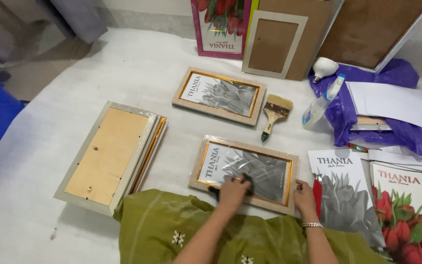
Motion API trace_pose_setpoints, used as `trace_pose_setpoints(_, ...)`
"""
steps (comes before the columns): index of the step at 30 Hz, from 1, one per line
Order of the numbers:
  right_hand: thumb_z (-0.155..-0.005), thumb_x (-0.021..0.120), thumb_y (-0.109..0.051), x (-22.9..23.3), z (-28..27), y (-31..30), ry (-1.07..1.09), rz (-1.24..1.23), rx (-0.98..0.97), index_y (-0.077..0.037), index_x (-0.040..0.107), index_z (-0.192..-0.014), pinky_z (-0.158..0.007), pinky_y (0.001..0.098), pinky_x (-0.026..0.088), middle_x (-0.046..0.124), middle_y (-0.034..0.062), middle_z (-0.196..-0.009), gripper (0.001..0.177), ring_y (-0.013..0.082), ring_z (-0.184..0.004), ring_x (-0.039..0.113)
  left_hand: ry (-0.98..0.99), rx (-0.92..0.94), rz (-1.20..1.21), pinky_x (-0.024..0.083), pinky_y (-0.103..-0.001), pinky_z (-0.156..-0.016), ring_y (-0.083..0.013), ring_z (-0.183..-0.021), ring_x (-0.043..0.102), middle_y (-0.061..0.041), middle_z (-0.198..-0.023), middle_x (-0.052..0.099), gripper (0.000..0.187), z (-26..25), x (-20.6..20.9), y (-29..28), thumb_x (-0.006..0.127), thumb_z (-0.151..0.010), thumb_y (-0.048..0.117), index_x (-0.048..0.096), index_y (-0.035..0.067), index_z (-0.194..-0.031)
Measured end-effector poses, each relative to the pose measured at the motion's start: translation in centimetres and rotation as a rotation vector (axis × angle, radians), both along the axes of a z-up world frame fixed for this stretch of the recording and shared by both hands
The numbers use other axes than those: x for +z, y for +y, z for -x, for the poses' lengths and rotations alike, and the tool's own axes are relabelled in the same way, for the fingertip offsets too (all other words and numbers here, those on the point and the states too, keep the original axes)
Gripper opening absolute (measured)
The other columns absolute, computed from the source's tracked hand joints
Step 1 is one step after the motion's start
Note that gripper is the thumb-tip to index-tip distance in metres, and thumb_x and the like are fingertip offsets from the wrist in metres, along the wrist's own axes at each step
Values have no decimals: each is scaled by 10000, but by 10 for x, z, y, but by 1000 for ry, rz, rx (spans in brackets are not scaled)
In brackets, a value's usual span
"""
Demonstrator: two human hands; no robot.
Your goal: Wiping the glass surface of a picture frame with a cloth to clean it.
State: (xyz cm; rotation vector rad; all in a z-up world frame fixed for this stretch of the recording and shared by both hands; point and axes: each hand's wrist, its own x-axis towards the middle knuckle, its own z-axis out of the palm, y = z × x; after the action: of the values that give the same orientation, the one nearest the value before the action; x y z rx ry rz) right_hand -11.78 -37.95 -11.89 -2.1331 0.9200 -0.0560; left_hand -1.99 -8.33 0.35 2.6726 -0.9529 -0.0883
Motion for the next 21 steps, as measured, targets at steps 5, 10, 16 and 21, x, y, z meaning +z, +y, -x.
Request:
trace_pose_setpoints(5, -826, 630, -70, 22, 0, 10, -11, -15, -6, -71, 664, -1367, -953, 451, 545, 718, 225, -1164, 542, 360, -1128, 695, 284, 353, -158, 606, -491, -842, -476, -1085, 609, -51, -1312, 598, 258, -55, 0, 95, 742, -861, 127, 677, 293, -1047)
trace_pose_setpoints(10, -840, 638, -89, 11, -4, 8, -26, -6, -17, -62, 662, -1352, -941, 451, 553, 699, 227, -1143, 513, 374, -1104, 694, 639, 688, 261, 551, -537, -984, -519, -1204, 547, -185, -1380, 558, 337, -14, 29, 30, 600, -975, 299, 632, 155, -1278)
trace_pose_setpoints(16, -879, 517, 31, 53, -9, 27, 6, -31, -31, 0, 569, -1356, -967, 402, 518, 620, 195, -1257, 481, 313, -1117, 626, 222, -20, 88, 523, -500, -806, -408, -1037, 536, -150, -1338, 579, 195, 62, -14, -96, 615, -926, 151, 711, 148, -1095)
trace_pose_setpoints(21, -854, 528, 24, 63, -7, 30, -9, -79, -57, -13, 582, -1360, -947, 392, 512, 638, 177, -1212, 510, 303, -1076, 624, -76, 8, 154, 513, -497, -735, -356, -927, 565, -87, -1249, 589, 144, 42, -40, -73, 609, -877, 199, 678, 186, -1003)
